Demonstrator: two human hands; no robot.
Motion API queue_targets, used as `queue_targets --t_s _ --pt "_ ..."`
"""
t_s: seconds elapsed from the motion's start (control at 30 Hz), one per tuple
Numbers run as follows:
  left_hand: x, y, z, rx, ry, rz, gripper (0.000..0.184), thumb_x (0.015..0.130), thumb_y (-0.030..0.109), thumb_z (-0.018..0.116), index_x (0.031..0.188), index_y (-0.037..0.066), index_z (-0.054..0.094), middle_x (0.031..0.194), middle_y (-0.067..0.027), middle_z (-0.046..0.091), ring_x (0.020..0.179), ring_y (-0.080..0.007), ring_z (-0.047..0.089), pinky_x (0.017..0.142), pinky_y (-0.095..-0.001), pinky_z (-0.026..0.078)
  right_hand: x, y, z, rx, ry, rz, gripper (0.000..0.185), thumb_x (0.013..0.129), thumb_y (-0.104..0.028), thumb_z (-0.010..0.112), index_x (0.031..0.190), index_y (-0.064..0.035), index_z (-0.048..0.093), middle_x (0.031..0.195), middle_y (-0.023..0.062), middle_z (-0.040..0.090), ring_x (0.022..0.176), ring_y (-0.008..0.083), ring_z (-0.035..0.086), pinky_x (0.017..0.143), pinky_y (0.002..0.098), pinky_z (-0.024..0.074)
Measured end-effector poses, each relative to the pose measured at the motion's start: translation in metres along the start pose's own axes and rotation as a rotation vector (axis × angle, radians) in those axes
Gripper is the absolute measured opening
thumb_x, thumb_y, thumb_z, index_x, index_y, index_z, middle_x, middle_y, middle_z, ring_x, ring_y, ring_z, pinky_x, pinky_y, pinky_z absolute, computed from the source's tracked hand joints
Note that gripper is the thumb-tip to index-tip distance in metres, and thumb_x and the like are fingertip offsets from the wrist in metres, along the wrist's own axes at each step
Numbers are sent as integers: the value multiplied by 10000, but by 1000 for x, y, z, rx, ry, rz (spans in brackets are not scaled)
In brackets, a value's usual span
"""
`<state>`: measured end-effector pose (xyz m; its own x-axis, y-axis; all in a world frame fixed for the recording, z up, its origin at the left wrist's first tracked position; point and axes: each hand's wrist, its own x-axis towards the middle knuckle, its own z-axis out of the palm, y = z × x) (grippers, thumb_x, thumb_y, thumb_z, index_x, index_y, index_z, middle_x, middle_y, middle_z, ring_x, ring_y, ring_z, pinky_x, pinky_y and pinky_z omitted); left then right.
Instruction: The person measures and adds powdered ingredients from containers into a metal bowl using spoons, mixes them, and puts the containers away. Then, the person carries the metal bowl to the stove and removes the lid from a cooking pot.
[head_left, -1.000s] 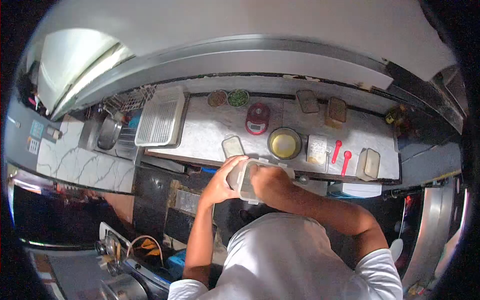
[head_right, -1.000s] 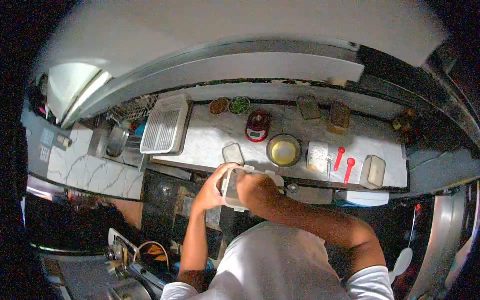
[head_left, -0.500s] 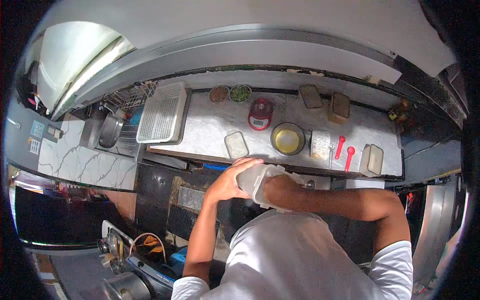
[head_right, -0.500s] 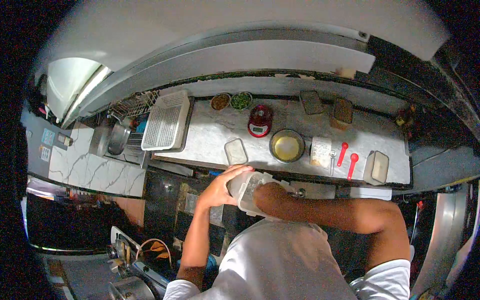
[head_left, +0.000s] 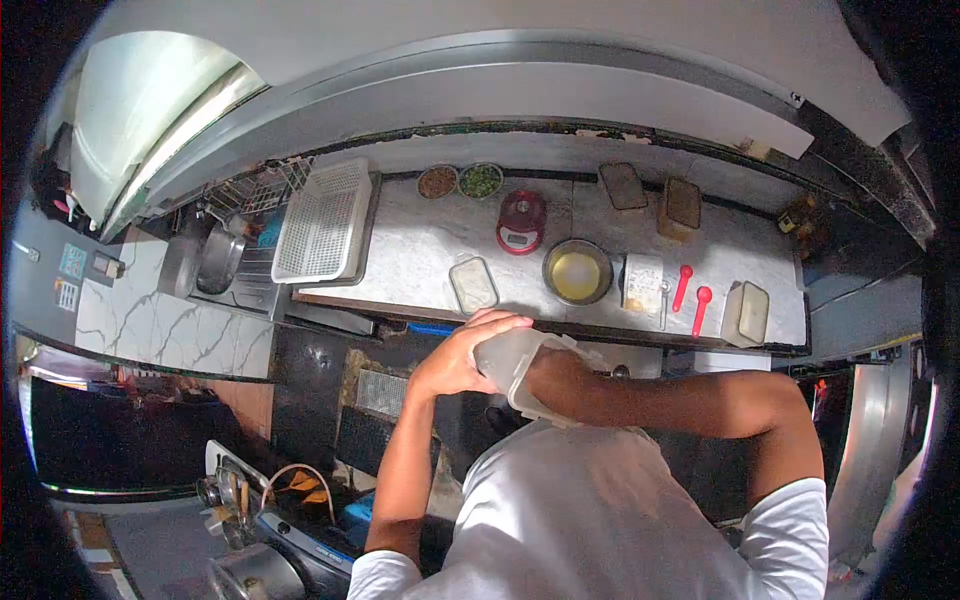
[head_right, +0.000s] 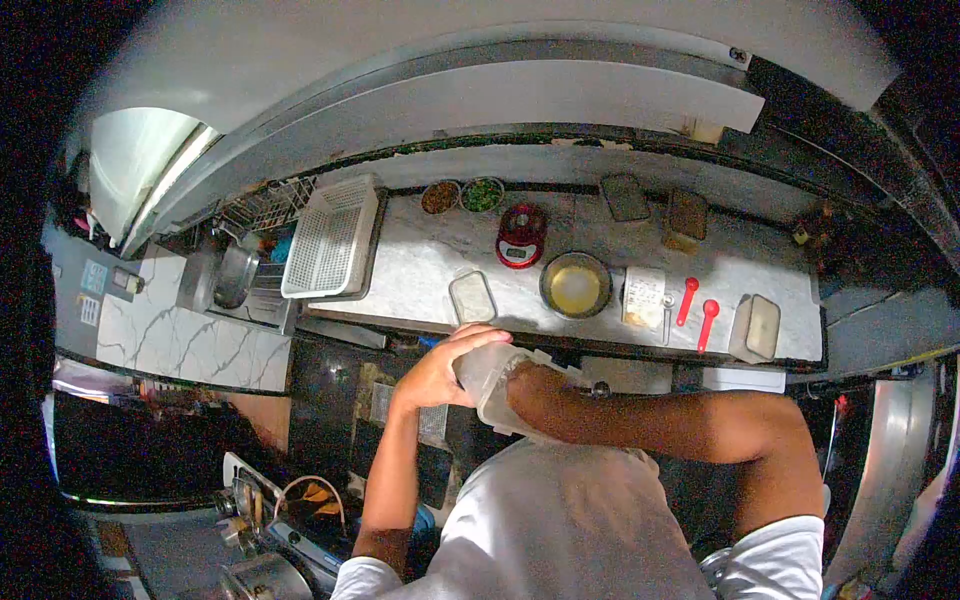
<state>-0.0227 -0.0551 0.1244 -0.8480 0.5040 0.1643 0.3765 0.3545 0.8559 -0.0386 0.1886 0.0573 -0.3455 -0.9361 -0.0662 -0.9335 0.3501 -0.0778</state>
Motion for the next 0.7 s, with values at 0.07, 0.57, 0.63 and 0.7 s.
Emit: queue_targets --t_s 0.07,0.57,0.63,0.7 --pt "-2 4 0 8 6 -15 1068 530 161 939 1546 96 618 1549 -82 635 1478 -330 521 1291 -481 352 4 -2 -7 37 -49 -30 254 879 -181 729 1057 -3 767 1030 188 779 934 329 791 778 450 643" --pt "-2 -19 -2 -33 -2 -102 1147 545 142 992 1610 134 565 1606 -69 600 1504 -320 499 1312 -479 340 -8 47 -10 449 -242 -130 245 946 -131 677 1129 23 732 925 202 747 893 357 764 808 491 608" --pt "-8 -30 -6 -23 31 -126 1158 543 133 996 1615 135 559 1613 -66 594 1511 -320 491 1311 -472 344 -12 63 -16 500 -86 -244 245 975 -126 652 1150 19 742 856 181 738 849 326 761 781 470 606" --pt "-12 -39 -14 -4 63 -140 1168 542 124 1000 1621 136 552 1620 -64 588 1518 -319 483 1309 -465 348 -18 76 -59 998 -311 121 297 1019 -124 605 1242 15 743 799 133 697 777 245 705 741 416 578"
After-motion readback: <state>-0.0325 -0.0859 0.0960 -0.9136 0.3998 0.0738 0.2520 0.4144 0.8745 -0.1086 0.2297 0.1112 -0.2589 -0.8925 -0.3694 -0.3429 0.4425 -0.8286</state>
